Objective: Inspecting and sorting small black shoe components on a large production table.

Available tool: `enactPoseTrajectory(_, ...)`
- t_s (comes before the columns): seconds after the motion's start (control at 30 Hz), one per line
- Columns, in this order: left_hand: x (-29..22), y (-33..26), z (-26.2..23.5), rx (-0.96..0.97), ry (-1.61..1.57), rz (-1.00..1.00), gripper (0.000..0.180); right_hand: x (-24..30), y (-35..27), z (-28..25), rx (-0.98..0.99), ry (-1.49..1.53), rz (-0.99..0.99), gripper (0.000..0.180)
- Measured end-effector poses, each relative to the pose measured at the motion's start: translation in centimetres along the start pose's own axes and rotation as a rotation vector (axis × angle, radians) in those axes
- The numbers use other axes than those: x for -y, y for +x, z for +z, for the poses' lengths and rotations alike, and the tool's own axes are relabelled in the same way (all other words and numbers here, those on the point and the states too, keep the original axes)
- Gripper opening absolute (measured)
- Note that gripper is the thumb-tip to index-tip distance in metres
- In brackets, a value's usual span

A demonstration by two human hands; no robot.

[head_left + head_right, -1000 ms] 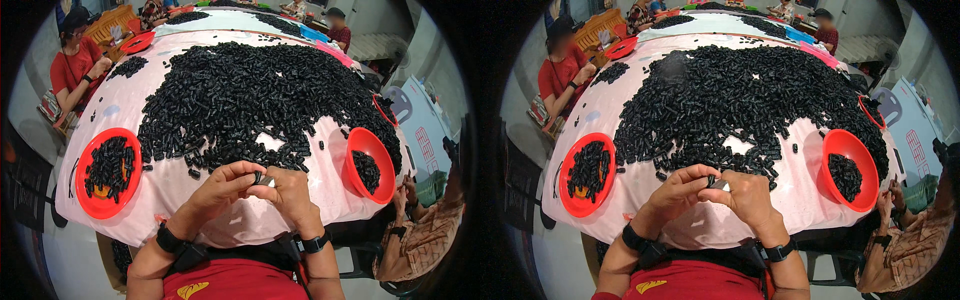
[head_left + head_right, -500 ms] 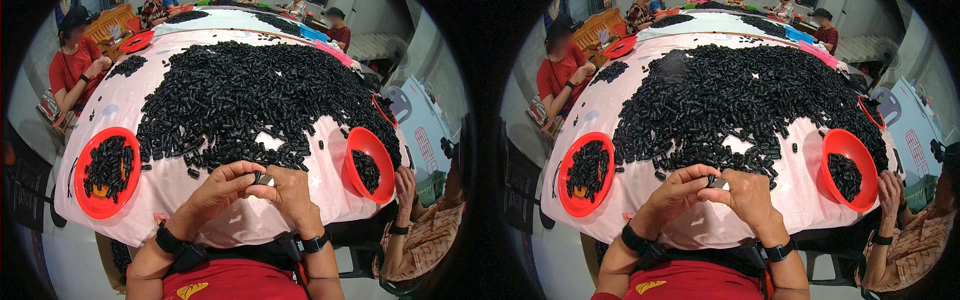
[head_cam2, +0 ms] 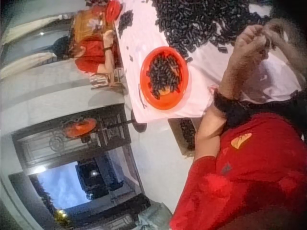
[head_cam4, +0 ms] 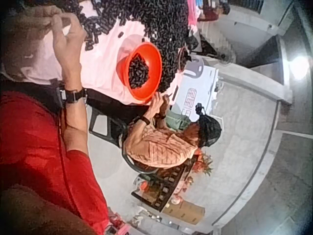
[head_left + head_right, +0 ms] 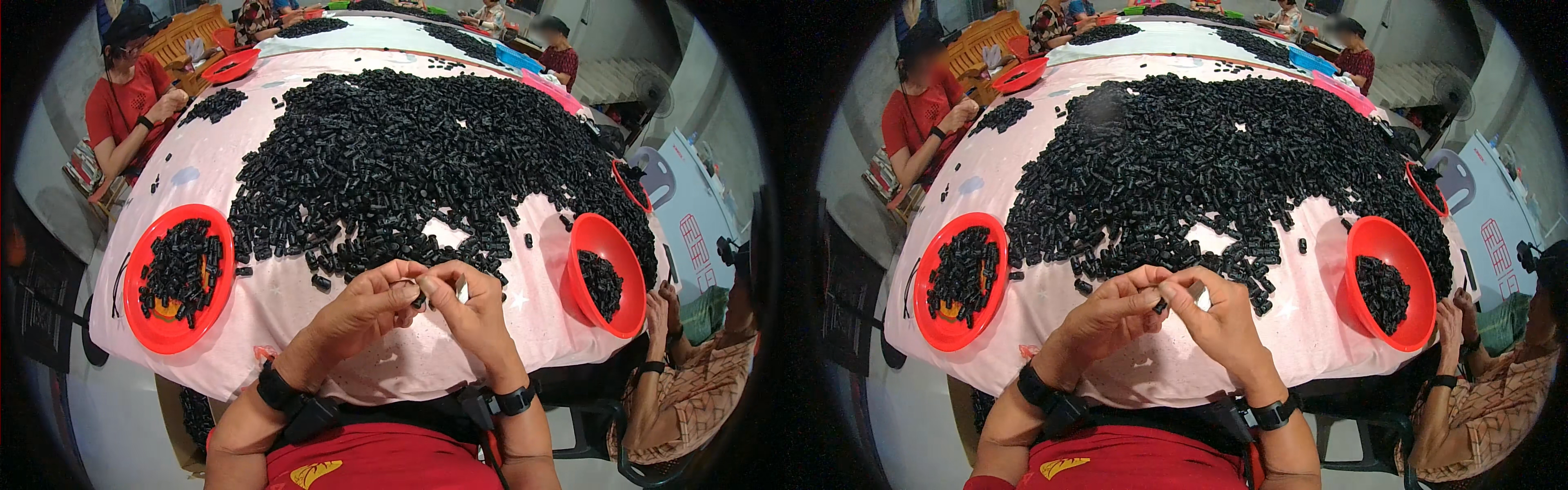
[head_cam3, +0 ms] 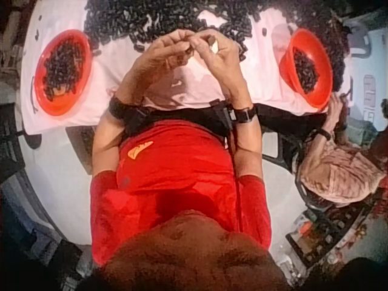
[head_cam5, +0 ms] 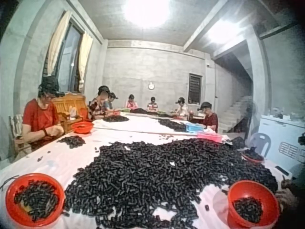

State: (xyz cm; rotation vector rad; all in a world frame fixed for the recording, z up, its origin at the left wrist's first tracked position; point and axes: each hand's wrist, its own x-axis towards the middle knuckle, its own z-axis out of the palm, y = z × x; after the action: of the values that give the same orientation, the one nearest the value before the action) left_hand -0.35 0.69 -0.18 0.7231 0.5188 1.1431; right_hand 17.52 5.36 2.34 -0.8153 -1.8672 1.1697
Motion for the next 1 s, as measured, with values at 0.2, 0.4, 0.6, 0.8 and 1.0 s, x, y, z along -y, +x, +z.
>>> enactPoseTrajectory(0.2, -0.5, -0.3, 0.3, -0.068, -0.081, -0.045, 0.035, 0.2, 0.1, -0.4, 0.076, 0.056, -0.049, 0.016)
enactPoseTrajectory(0.4, -0.5, 0.1, 0.2, -0.056, -0.054, 0.088, 0.031, -0.1, 0.1, -0.1, -0.081, 0.054, 0.012, 0.014)
enactPoseTrajectory(0.6, 0.2, 0.1, -0.3, -0.053, 0.045, 0.168, 0.026, 0.5, -0.1, 0.4, -0.074, -0.148, -0.149, 0.017)
enactPoseTrajectory(0.8, 0.2, 0.1, -0.3, 0.017, 0.089, 0.106, 0.025, 0.2, -0.3, -0.8, 0.015, -0.334, -0.091, 0.040)
enactPoseTrajectory(1.0, 0.2, 0.0, -0.1, 0.042, 0.144, 0.058, 0.027, -0.2, -0.2, -0.8, -0.014, -0.437, -0.175, 0.050)
